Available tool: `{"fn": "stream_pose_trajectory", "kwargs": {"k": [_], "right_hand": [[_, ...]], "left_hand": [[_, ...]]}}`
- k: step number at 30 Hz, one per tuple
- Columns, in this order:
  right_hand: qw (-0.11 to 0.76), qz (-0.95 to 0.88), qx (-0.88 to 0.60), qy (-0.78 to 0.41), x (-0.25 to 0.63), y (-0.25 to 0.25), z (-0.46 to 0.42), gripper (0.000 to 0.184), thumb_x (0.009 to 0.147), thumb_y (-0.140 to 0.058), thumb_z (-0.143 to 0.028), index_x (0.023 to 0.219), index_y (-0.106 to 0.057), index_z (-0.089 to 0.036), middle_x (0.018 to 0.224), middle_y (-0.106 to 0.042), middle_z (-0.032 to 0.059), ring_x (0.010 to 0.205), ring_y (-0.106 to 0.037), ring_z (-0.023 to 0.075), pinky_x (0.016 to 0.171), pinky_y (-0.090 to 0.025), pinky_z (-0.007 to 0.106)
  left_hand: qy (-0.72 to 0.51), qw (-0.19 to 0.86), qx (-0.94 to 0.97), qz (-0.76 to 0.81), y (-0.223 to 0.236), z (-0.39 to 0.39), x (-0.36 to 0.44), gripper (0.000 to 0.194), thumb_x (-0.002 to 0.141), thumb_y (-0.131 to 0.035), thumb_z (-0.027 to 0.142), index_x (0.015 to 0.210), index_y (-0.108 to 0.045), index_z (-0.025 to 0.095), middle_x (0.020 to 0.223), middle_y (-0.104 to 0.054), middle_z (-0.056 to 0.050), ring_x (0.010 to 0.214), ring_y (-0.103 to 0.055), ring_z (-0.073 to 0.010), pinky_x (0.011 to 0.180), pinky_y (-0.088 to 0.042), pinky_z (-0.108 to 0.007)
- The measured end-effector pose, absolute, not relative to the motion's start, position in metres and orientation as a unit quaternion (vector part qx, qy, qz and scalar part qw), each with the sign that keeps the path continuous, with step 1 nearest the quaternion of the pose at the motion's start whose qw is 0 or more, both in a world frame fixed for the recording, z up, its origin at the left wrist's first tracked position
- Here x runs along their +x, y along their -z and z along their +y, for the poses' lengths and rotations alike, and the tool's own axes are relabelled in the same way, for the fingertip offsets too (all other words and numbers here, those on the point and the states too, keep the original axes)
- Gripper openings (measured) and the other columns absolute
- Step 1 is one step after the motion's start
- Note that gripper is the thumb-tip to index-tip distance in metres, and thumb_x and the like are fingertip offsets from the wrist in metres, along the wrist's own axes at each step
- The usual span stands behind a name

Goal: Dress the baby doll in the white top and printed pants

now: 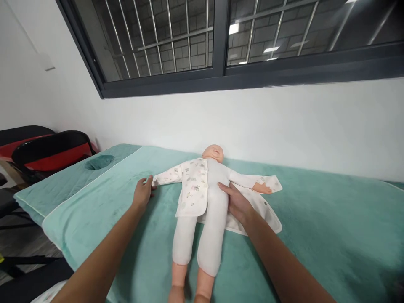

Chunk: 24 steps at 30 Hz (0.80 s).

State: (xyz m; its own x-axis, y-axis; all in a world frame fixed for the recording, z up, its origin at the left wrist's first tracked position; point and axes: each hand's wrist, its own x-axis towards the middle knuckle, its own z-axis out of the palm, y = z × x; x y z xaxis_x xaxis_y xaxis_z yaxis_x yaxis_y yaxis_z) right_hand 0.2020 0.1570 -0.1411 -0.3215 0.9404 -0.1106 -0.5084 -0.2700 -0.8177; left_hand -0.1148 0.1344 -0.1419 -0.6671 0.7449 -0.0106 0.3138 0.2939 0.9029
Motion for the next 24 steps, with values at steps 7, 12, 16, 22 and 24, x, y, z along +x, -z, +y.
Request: {"fn": "stream_pose_trajectory", "kwargs": {"k": [7,12,16,22,24], "right_hand": [[0.488,-0.383,-0.312,-0.720,0.197,0.137,0.155,0.053,0.079,-0.072,-0.031,0.127,-0.050,-0.026,0.125,-0.062,0.0060,0.107,-0.063,0.0227,0.088,-0.055,0.035],[0.450,-0.448,-0.358,-0.685,0.193,0.138,0.159,0.052,0.078,-0.070,-0.042,0.124,-0.052,-0.025,0.122,-0.063,0.0076,0.099,-0.065,0.0239,0.077,-0.057,0.036],[0.444,-0.491,-0.390,-0.640,0.191,0.142,0.164,0.055,0.079,-0.065,-0.053,0.127,-0.051,-0.030,0.123,-0.062,0.0060,0.098,-0.064,0.0243,0.070,-0.058,0.035],[0.430,-0.497,-0.387,-0.647,0.193,0.142,0.166,0.055,0.083,-0.060,-0.055,0.130,-0.049,-0.031,0.125,-0.060,0.0056,0.098,-0.065,0.0231,0.075,-0.057,0.035],[0.435,-0.489,-0.378,-0.655,0.194,0.141,0.166,0.055,0.083,-0.060,-0.053,0.131,-0.048,-0.030,0.126,-0.060,0.0055,0.100,-0.064,0.0225,0.078,-0.057,0.035]], "left_hand": [[-0.475,0.123,0.404,0.772,0.154,0.144,-0.126,0.026,0.078,-0.055,0.032,0.101,-0.059,0.021,0.095,-0.065,-0.006,0.078,-0.063,-0.0214,0.076,-0.050,-0.036],[-0.497,-0.020,0.445,0.745,0.164,0.142,-0.127,0.020,0.081,-0.049,0.024,0.099,-0.056,0.020,0.112,-0.056,-0.008,0.107,-0.054,-0.0259,0.096,-0.043,-0.044],[-0.508,-0.055,0.519,0.685,0.159,0.137,-0.111,0.019,0.087,-0.045,0.026,0.102,-0.057,0.019,0.119,-0.054,-0.007,0.120,-0.046,-0.0251,0.104,-0.037,-0.044],[-0.489,0.068,0.658,0.569,0.154,0.091,-0.046,0.029,0.088,-0.053,0.033,0.117,-0.054,0.025,0.122,-0.056,-0.005,0.113,-0.054,-0.0211,0.096,-0.047,-0.037],[-0.465,0.092,0.703,0.530,0.156,0.073,-0.027,0.033,0.088,-0.054,0.029,0.120,-0.053,0.027,0.129,-0.049,-0.006,0.122,-0.048,-0.0219,0.103,-0.042,-0.039]]}}
